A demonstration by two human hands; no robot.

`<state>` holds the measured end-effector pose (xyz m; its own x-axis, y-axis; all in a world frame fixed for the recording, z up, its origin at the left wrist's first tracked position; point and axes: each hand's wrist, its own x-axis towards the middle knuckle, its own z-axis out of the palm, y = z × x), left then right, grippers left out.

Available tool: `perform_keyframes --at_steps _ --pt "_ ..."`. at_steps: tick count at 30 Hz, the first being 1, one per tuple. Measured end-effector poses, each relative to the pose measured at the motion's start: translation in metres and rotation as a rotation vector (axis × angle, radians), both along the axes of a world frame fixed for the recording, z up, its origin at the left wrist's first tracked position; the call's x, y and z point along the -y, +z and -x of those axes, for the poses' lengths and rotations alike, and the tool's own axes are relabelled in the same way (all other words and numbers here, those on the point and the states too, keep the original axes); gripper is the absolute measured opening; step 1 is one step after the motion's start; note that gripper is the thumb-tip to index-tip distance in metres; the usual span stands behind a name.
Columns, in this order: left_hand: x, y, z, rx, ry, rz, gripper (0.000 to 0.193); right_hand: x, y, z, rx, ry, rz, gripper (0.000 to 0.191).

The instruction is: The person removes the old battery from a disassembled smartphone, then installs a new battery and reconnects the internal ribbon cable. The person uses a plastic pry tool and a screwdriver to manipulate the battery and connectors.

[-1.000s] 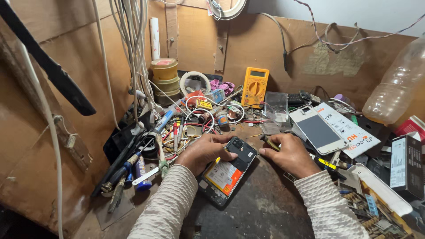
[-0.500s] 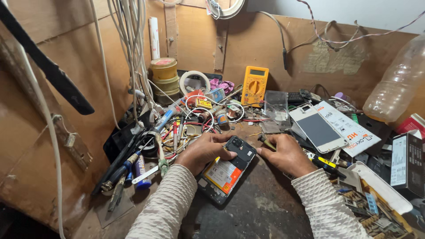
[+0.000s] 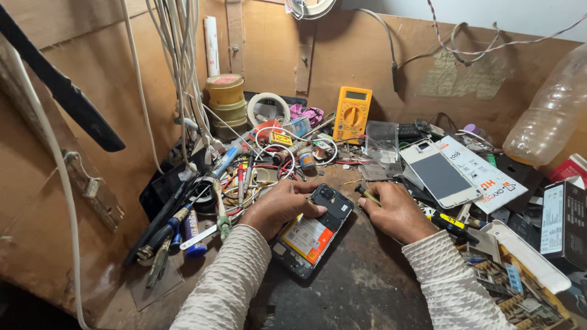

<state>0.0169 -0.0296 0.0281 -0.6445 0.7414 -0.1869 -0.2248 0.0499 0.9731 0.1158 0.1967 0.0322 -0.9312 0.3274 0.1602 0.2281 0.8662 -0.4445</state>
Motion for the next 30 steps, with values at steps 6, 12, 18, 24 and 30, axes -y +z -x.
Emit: perform_keyframes --at_steps 6,12,18,24,30 --pt "0.0012 0.0025 -0.0006 0.005 0.012 0.01 0.063 -0.0037 0.0062 -0.0023 -0.1 -0.062 0.063 0.027" --pt "0.0024 0.0009 0.0015 -0.018 0.01 0.058 0.061 -0.0061 0.0074 -0.0031 -0.019 -0.081 0.059 0.031" --pt "0.0017 -0.0026 0.0038 0.047 -0.022 -0.033 0.06 -0.0075 0.0092 -0.0043 -0.023 -0.02 0.058 0.029" --pt "0.0015 -0.0026 0.0033 0.034 -0.005 0.0 0.06 -0.0038 0.0083 -0.0037 0.016 -0.054 0.0 0.031" --pt "0.0018 -0.005 0.0045 0.001 -0.012 -0.025 0.056 -0.0022 0.0035 0.0004 -0.014 -0.026 -0.014 0.032"
